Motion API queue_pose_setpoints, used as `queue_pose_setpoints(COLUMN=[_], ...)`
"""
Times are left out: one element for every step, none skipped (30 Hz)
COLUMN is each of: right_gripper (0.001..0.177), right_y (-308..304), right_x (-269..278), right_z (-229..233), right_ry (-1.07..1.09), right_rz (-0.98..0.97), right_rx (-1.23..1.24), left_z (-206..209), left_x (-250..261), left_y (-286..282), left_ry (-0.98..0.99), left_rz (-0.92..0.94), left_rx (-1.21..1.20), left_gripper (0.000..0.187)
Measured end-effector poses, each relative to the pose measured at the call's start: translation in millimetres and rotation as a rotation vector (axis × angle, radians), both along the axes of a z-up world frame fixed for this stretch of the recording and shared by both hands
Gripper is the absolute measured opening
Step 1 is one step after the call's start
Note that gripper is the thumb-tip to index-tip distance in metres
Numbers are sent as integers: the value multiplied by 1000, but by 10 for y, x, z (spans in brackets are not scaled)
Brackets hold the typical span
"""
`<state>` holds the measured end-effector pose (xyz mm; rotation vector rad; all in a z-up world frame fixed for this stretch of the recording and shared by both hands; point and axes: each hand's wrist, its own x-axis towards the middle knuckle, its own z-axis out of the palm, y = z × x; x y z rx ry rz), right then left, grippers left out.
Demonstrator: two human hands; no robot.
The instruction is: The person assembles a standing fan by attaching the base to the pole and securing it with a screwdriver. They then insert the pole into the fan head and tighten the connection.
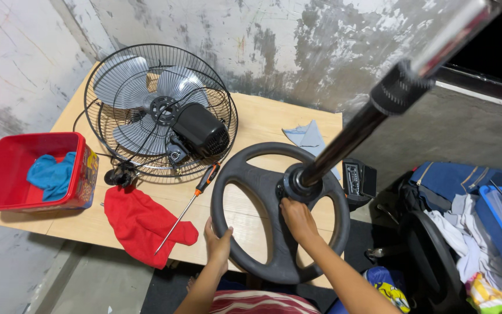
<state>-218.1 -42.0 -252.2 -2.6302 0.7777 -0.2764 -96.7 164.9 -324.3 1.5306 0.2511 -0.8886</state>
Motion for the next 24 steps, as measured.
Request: queue_pose_setpoints(right_gripper=[11,10,10,11,11,13,15,14,14,14,15,16,17,14,12,9,11,13,15,17,20,22,24,25], right_y=[13,21,35,45,50,49,39,16,0,-25,-39,-53,-81,-99,-114,-129,-150,-158,-167,-186,-180,-170,-178,-188], right_x=[-28,-68,-72,-63,-68,-59,-69,-74,-75,-88,-107,-120,-137,-149,-160,-173,-187,-181,-176,-176,-172,-175,-163,-148], right_z=[-67,-120,-172,-224,-278,-338,-395,-454,-520,-583,-644,-701,-749,-791,-824,-846,-861,-872,-870,-857,-848,-837,-823,-809], right_ry=[0,19,31,43,56,68,84,84,83,82,51,20,-11,-19,-27,-35,-19,-4,10,-11,-34,-57,-56,-55], right_rz=[1,-4,-9,-14,-12,-10,-8,-14,-20,-26,-7,11,28,37,45,54,63,72,78,70,60,51,61,70], right_rx=[1,-1,-2,-2,-11,-19,-26,-15,-3,9,8,7,4,12,19,26,18,10,3,62,124,186,186,185], left_z=[-93,-157,-193,-204,-197,-176,-139,-90,-35,24,90,156,221,287,349,397,438,475,508,535,554,571,590,614], left_x=[-60,-142,-142,-119,-136,-128,-121,-110,-106,-82,-76,-85,-113,-145,-139,-118,-88,-70,-65,-58,-61,-82,-96,-111], left_y=[9,17,14,13,5,-46,-124,-207,-287,-461,-624,-739,-883,-1079,-1237,-1310,-1409,-1489,-1529,-1534,-1512,-1492,-1479,-1479], left_ry=[-61,-123,-191,-150,-104,-57,-198,-340,-483,-340,-200,-50,100,182,265,269,274,279,296,312,329,300,268,236], left_rz=[-5,-9,-15,-40,-67,-95,-126,-158,-192,-135,-80,-165,-252,-231,-211,-254,-299,-343,-350,-357,-365,-347,-328,-309], left_rx=[8,17,29,130,230,329,390,450,511,232,-46,-99,-155,-305,-456,-443,-433,-423,-438,-454,-465,-456,-449,-442], left_gripper=[85,84,83,80,78,76,69,63,58,57,57,56,56,55,56,57,57,59,55,51,47,43,39,36])
